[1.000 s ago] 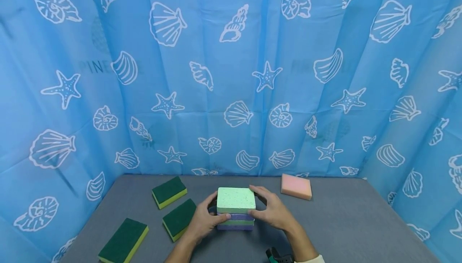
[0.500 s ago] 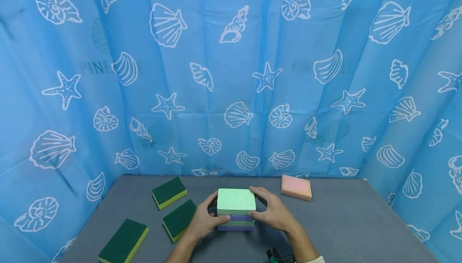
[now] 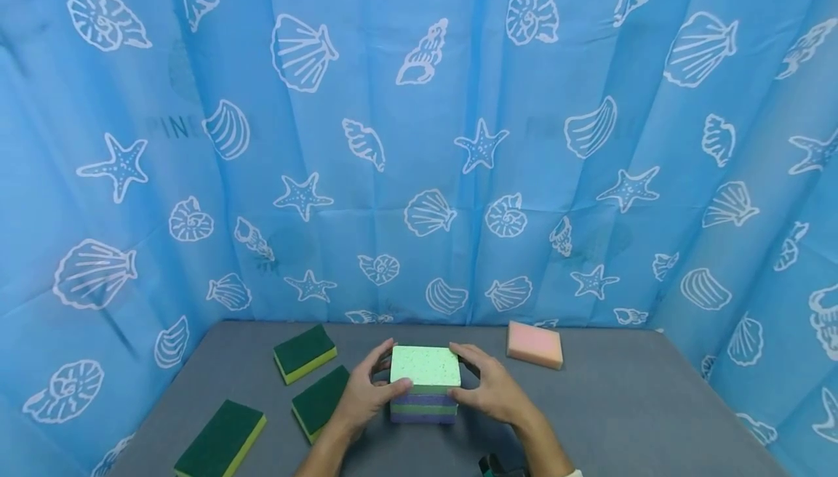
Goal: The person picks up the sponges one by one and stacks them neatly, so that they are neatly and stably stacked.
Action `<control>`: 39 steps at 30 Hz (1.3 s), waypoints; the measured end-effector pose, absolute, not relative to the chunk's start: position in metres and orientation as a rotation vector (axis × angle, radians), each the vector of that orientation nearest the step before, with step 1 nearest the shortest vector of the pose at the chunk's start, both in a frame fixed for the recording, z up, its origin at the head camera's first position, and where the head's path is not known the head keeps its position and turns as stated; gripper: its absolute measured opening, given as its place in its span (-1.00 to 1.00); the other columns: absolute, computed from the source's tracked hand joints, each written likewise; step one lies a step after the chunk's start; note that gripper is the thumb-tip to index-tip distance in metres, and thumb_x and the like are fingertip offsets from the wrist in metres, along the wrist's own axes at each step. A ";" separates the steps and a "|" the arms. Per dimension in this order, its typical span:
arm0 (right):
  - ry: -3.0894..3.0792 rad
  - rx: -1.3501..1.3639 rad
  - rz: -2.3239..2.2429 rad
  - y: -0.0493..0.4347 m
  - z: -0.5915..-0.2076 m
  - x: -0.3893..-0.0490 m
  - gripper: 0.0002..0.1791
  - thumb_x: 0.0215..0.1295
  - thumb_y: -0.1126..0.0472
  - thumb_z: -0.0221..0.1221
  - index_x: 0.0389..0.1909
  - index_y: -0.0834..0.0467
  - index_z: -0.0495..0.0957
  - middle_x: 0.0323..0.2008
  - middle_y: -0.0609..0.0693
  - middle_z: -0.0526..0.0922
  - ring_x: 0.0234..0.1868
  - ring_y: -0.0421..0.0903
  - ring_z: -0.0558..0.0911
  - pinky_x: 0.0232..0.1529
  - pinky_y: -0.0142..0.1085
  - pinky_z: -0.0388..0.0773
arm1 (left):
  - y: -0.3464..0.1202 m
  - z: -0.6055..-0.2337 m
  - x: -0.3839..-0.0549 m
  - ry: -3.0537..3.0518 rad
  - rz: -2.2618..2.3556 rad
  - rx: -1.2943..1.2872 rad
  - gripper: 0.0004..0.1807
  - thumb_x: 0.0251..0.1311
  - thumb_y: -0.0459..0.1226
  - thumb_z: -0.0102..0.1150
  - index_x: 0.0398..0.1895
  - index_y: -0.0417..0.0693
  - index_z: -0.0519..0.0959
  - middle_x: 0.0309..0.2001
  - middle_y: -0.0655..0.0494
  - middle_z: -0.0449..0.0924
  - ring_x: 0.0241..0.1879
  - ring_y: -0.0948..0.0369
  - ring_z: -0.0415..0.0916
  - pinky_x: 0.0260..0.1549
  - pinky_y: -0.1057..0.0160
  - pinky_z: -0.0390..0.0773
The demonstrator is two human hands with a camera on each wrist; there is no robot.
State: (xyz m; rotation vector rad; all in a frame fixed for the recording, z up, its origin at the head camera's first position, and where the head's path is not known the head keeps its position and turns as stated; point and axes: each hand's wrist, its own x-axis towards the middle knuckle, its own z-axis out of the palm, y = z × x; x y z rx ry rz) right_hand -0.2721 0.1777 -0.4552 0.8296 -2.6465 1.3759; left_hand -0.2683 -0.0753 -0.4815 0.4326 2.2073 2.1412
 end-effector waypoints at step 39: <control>-2.215 0.517 1.355 0.232 -0.417 -0.266 -0.10 0.12 0.34 0.37 0.47 0.20 0.13 0.33 0.22 0.21 0.31 0.16 0.24 0.22 -0.39 0.22 | -0.074 -0.479 -0.271 2.155 2.141 0.444 -0.19 0.18 -0.19 0.34 0.44 -0.23 0.20 0.19 -0.21 0.36 0.17 -0.11 0.30 -0.20 0.16 0.57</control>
